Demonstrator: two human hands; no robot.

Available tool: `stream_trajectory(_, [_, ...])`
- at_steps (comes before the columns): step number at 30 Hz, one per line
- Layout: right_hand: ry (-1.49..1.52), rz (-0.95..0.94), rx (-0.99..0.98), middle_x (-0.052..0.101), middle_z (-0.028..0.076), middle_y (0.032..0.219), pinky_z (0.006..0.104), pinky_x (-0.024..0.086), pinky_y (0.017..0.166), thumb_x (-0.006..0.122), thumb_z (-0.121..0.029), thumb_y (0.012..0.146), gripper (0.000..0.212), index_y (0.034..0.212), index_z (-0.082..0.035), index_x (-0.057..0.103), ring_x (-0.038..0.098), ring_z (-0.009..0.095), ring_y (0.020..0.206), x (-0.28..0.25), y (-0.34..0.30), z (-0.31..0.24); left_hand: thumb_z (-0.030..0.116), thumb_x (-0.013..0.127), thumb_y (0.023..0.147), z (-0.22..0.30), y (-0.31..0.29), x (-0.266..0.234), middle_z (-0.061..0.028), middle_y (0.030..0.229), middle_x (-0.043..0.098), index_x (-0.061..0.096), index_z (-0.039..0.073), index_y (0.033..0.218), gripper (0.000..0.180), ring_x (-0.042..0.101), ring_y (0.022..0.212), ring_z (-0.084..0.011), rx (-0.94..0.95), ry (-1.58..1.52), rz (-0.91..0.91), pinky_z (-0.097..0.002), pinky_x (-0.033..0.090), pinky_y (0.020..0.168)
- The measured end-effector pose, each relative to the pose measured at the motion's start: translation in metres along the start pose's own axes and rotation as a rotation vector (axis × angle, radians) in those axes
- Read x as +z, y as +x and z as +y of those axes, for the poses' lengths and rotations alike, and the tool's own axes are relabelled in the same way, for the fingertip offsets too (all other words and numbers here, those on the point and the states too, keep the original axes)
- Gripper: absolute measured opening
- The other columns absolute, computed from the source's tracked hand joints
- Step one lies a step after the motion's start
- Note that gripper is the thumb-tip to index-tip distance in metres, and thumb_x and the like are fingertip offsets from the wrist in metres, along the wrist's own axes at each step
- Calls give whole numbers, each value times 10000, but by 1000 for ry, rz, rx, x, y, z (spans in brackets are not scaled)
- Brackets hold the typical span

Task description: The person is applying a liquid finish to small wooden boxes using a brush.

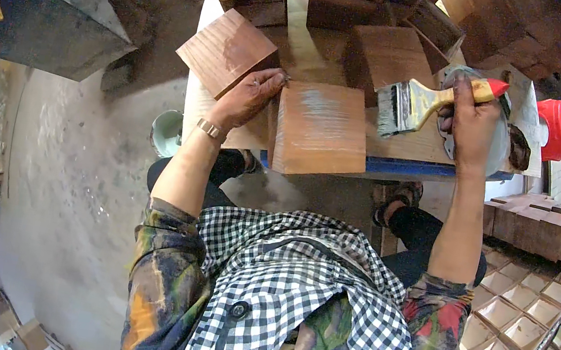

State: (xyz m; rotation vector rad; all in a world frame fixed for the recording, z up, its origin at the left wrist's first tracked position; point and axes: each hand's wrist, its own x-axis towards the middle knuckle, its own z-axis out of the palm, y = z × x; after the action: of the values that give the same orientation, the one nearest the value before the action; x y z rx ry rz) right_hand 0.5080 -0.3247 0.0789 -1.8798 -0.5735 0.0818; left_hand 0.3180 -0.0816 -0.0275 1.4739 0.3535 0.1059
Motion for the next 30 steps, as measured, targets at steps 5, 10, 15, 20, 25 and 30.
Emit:
stream_trajectory(5, [-29,-26,-327,562,29,587,241,405,428,553,-227,824,232,734,-16,581,516,93,471,32,-11,-32,348,417,892,1,-1,1,32,844,523,530,18,958,355,423,768,-51,1,14,36,-190,363,692])
stream_trajectory(10, [168,-337,-169,556,-4,663,227,413,590,562,-134,822,128,777,-15,570,522,86,663,45,-60,-42,343,423,891,-6,0,-3,20,894,535,522,17,1014,362,433,799,-56,-31,-55,29,-194,366,724])
stream_trajectory(15, [-160,3,-98,608,79,675,316,451,563,579,-210,800,198,752,-18,580,583,190,601,6,-60,-8,341,441,884,-21,3,-9,26,885,524,524,22,994,347,431,802,-55,-11,-102,50,-194,366,735])
stream_trajectory(20, [-185,60,91,548,6,634,181,360,370,520,-186,851,175,807,-21,558,470,42,455,-22,-50,-5,339,461,875,-28,3,-13,35,860,510,521,27,972,332,426,797,-51,13,-149,15,-190,367,733])
stream_trajectory(25, [-65,-26,-431,563,21,676,229,423,524,534,-169,840,154,813,-21,563,522,102,574,31,-68,-31,308,474,874,-25,0,-10,28,884,516,511,17,987,314,437,811,-48,-81,-170,112,-185,370,744])
stream_trajectory(30, [-63,-225,-295,580,57,756,270,437,623,556,-153,822,125,805,-31,575,544,117,682,40,-83,-32,287,483,872,-26,-2,-9,21,892,519,508,18,988,295,447,818,-49,-74,-209,125,-188,380,744])
